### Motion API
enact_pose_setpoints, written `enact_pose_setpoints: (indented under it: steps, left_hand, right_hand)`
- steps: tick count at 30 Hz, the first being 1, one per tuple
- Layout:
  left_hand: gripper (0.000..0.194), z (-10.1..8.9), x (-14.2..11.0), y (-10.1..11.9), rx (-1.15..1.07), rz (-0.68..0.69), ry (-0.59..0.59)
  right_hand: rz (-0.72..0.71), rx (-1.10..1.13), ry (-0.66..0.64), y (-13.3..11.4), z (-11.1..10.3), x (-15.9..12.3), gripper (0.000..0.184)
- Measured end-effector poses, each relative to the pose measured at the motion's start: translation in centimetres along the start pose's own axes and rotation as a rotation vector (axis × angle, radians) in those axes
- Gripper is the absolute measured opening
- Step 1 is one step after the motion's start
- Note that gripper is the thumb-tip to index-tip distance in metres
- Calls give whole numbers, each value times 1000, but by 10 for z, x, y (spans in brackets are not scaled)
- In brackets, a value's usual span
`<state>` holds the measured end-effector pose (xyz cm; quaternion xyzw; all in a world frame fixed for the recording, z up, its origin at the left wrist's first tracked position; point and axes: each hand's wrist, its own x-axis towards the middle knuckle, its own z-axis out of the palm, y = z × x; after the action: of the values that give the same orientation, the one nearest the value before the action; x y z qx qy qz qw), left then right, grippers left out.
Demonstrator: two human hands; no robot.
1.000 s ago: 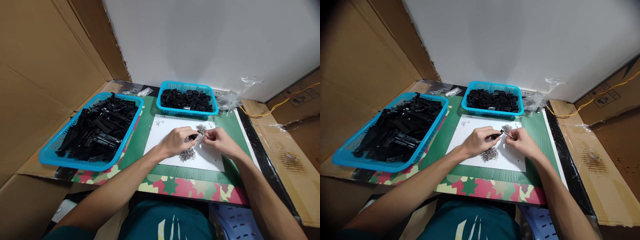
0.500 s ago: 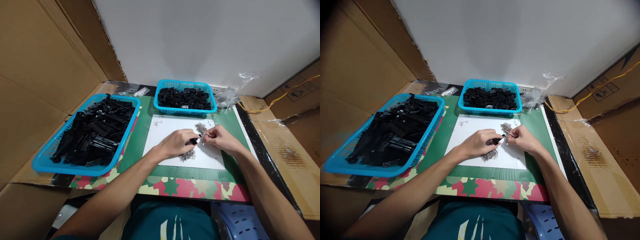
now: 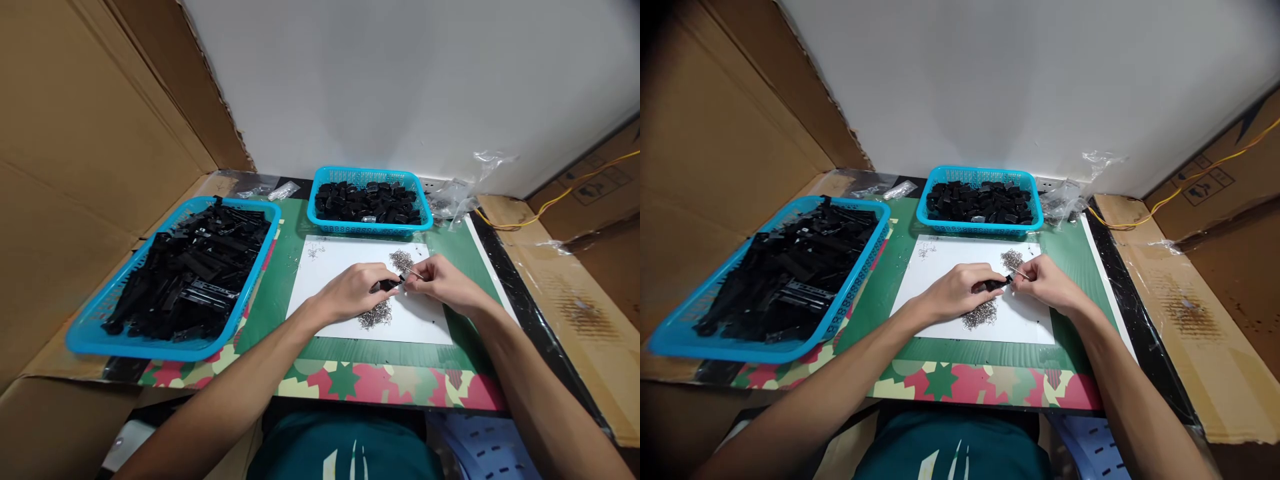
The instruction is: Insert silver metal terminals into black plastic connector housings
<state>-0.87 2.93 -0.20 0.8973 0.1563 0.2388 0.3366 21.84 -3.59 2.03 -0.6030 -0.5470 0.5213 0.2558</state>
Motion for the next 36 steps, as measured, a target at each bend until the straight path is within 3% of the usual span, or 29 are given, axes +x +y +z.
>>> enact_pose_setpoints:
  steps: [16,36]
  left_hand:
    - [23,-3,3,4,-119,-116,-2]
    - [24,-4,4,4,-138,-185,44]
  right_hand:
    - [59,-51,87,-4,5,1,27]
    - [0,-155,190,-5,8,2,23]
